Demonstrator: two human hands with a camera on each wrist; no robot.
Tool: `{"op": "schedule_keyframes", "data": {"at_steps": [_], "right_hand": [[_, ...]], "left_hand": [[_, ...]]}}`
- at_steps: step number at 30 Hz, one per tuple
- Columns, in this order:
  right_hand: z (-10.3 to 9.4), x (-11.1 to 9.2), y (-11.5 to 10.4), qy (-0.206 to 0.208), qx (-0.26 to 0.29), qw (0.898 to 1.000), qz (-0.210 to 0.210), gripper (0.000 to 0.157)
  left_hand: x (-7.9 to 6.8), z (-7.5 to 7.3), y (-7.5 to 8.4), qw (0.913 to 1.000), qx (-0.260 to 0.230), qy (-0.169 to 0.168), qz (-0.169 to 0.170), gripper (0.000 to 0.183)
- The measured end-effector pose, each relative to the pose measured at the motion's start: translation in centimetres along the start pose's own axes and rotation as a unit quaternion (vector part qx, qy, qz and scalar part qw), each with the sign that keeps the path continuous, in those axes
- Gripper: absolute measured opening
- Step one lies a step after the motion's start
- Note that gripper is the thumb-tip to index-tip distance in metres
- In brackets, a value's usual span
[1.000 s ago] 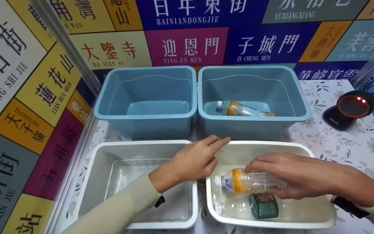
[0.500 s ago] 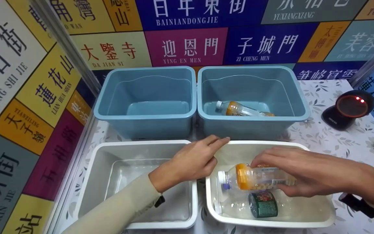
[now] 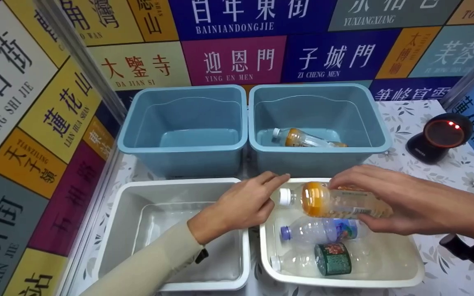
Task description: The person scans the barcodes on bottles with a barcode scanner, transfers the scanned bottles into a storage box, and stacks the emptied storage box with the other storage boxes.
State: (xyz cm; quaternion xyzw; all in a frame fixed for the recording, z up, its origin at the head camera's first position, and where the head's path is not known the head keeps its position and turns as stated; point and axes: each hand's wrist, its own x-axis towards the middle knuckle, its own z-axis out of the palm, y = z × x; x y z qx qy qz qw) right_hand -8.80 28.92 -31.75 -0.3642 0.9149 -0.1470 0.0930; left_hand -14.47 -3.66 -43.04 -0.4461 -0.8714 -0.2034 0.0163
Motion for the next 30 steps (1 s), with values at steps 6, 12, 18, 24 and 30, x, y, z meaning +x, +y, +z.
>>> {"op": "schedule_keyframes", "data": {"at_steps": [6,12,18,24,30], "right_hand": [[-0.2,0.0,0.3,0.035,-0.021,0.999,-0.014,0.085],[-0.7,-0.2,0.7,0.064,-0.041,0.997,-0.008,0.09],[-0.7,-0.4,1.4,0.09,-0.047,0.995,0.007,0.093],[-0.8,-0.6,2.0,0.113,-0.051,0.992,0.03,0.092],[-0.9,-0.8,2.7,0.136,-0.053,0.988,0.057,0.093]], "left_hand": [[-0.1,0.0,0.0,1.0,0.0,-0.003,0.0,0.062],[0.0,-0.1,0.0,0.9998,0.022,0.002,0.003,0.051],[-0.1,0.0,0.0,0.9999,0.012,-0.001,0.001,0.058],[-0.1,-0.1,0.0,1.0,-0.002,-0.001,0.0,0.063],[-0.1,-0.2,0.1,1.0,-0.004,-0.002,-0.002,0.062]]}}
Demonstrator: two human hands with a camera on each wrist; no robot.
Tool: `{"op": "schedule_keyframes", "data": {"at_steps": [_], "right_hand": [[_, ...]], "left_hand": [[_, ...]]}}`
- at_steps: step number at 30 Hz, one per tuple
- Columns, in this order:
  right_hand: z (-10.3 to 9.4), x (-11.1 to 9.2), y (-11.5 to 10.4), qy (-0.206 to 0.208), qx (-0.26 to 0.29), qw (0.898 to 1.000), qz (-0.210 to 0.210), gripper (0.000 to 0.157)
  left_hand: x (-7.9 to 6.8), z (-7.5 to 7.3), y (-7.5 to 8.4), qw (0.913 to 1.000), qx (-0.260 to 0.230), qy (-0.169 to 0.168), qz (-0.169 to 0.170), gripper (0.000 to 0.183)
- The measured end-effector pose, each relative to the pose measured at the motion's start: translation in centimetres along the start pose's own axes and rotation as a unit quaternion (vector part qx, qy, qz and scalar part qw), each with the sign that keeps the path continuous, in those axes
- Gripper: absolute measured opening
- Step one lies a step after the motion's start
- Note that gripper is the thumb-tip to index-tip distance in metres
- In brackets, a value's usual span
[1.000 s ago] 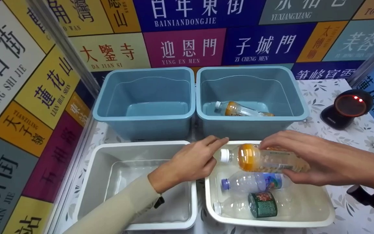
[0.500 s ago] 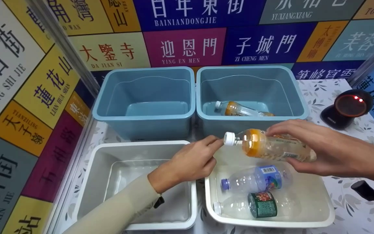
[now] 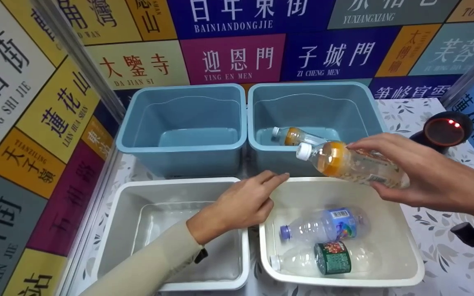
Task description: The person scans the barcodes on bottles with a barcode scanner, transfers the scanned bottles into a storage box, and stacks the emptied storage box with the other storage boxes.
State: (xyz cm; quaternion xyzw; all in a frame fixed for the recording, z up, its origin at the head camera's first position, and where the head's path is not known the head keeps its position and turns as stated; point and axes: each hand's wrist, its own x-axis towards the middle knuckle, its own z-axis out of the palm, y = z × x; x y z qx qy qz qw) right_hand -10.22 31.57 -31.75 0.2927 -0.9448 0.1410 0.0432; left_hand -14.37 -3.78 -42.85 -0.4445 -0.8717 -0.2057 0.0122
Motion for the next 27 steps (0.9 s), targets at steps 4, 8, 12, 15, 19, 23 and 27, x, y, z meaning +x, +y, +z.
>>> {"op": "schedule_keyframes", "data": {"at_steps": [4,8,12,15,19,23,27], "right_hand": [[-0.1,0.0,0.6,0.018,-0.014,1.0,0.006,0.094],[0.0,0.1,0.9,0.026,-0.024,0.999,0.02,0.096],[0.0,0.1,1.3,0.027,-0.033,0.998,0.047,0.103],[0.0,0.1,1.7,0.031,-0.042,0.997,0.063,0.107],[0.1,0.0,2.2,0.036,-0.048,0.994,0.086,0.106],[0.1,0.0,2.9,0.039,-0.042,0.992,0.117,0.104],[0.2,0.0,3.8,0.04,-0.036,0.989,0.141,0.101]], "left_hand": [[0.0,0.1,-0.1,1.0,0.001,0.0,0.0,0.062],[0.0,0.2,-0.1,1.0,-0.001,0.0,0.001,0.062],[0.0,0.2,-0.1,1.0,-0.003,-0.003,-0.001,0.062],[0.0,0.2,-0.1,1.0,-0.001,-0.004,-0.005,0.062],[0.0,0.2,-0.1,1.0,-0.001,-0.003,-0.007,0.062],[0.0,0.3,-0.1,1.0,-0.004,-0.002,-0.007,0.063],[0.0,0.3,-0.1,0.9999,-0.004,-0.003,-0.009,0.063]]}}
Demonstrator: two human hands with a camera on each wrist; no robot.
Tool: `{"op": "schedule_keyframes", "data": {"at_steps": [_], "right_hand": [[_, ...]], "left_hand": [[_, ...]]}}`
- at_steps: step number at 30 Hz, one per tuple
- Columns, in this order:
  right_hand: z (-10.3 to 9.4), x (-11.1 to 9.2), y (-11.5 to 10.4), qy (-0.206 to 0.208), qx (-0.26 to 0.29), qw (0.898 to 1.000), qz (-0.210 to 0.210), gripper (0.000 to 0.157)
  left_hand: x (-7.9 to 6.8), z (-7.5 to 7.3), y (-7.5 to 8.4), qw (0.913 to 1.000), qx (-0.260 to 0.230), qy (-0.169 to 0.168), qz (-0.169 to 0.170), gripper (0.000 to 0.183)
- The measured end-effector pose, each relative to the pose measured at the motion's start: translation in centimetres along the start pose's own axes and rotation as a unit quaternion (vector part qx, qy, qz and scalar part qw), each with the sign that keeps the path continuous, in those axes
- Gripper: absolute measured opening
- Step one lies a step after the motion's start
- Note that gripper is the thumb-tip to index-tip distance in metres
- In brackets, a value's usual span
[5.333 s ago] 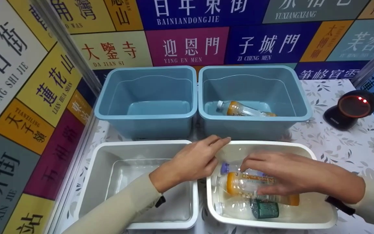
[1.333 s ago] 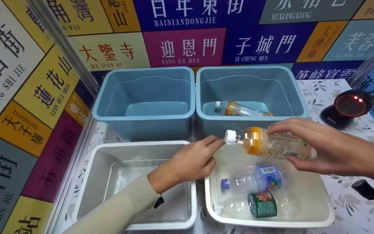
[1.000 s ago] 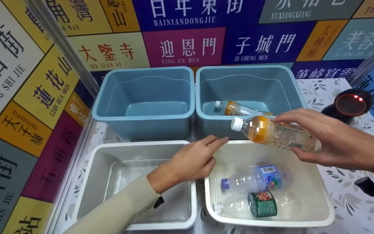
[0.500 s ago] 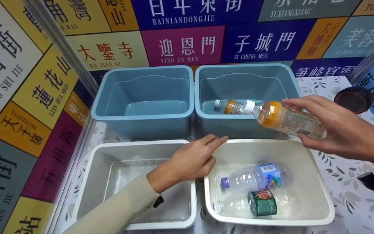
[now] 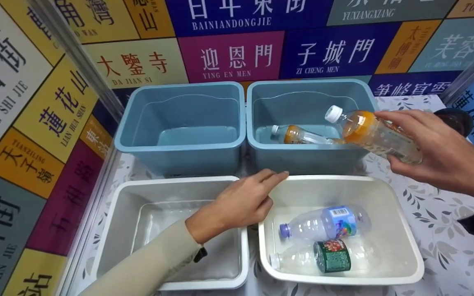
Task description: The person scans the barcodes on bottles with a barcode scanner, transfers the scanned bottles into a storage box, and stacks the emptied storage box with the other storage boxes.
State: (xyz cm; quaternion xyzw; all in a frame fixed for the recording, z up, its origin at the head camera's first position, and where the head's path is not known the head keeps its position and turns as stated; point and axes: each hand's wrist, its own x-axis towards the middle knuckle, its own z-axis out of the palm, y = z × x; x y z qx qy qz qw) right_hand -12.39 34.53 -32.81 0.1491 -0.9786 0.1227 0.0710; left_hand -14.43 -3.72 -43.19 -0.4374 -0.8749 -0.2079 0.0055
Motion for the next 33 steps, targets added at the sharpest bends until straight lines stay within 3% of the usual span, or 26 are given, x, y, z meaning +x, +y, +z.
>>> {"op": "schedule_keyframes", "data": {"at_steps": [24,33], "right_hand": [[0.9,-0.5,4.9,0.051,0.011,0.997,0.05,0.103],[1.2,-0.3,7.1,0.042,0.022,0.993,0.108,0.106]], "left_hand": [[0.0,0.0,0.0,0.9999,-0.01,-0.001,0.001,0.062],[0.0,0.0,0.0,0.9999,-0.012,0.002,0.002,0.063]]}}
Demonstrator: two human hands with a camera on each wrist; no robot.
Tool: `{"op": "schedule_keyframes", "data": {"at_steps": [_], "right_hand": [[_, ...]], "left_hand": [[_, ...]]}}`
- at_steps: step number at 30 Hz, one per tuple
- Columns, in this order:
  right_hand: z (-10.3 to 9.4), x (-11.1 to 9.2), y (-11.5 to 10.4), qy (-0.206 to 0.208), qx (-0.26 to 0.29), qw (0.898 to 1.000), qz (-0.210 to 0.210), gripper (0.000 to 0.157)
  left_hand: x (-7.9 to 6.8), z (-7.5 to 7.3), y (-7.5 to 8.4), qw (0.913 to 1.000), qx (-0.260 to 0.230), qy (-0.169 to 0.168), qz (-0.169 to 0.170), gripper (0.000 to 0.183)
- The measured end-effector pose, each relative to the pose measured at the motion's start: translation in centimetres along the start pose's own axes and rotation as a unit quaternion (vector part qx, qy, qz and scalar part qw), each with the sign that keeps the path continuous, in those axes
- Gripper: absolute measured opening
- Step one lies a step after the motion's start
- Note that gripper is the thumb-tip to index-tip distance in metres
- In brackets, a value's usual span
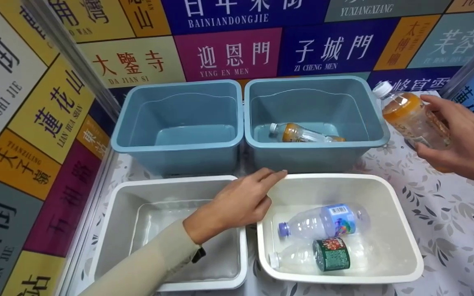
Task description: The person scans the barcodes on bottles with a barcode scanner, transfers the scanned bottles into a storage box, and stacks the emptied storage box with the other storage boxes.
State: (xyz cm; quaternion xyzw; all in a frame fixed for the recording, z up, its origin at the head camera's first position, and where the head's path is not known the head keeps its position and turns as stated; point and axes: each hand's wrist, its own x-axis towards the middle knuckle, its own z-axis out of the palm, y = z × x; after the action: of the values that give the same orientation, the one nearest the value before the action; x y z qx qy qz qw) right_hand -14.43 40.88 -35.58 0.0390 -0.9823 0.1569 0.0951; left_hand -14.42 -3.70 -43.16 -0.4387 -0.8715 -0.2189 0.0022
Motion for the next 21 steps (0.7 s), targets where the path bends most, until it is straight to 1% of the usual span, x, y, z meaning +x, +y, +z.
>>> {"op": "schedule_keyframes", "data": {"at_steps": [3,10,14,17,21], "right_hand": [[0.1,0.2,0.8,-0.007,0.004,1.0,0.016,0.106],[0.4,0.3,2.5,-0.014,-0.005,0.999,0.037,0.104],[0.5,0.2,3.5,-0.009,0.002,0.999,0.037,0.104],[0.6,0.3,4.2,0.005,0.013,0.999,0.038,0.103],[0.7,0.3,5.3,0.02,0.031,0.998,0.052,0.101]], "left_hand": [[0.0,-0.1,0.0,1.0,0.0,0.0,-0.001,0.063],[0.0,0.0,0.1,1.0,0.002,0.001,0.001,0.063],[-0.1,-0.1,0.1,1.0,0.005,0.003,0.001,0.062],[-0.1,-0.1,0.1,1.0,0.005,0.005,0.002,0.062],[-0.2,-0.1,0.0,1.0,0.004,0.006,0.005,0.063]]}}
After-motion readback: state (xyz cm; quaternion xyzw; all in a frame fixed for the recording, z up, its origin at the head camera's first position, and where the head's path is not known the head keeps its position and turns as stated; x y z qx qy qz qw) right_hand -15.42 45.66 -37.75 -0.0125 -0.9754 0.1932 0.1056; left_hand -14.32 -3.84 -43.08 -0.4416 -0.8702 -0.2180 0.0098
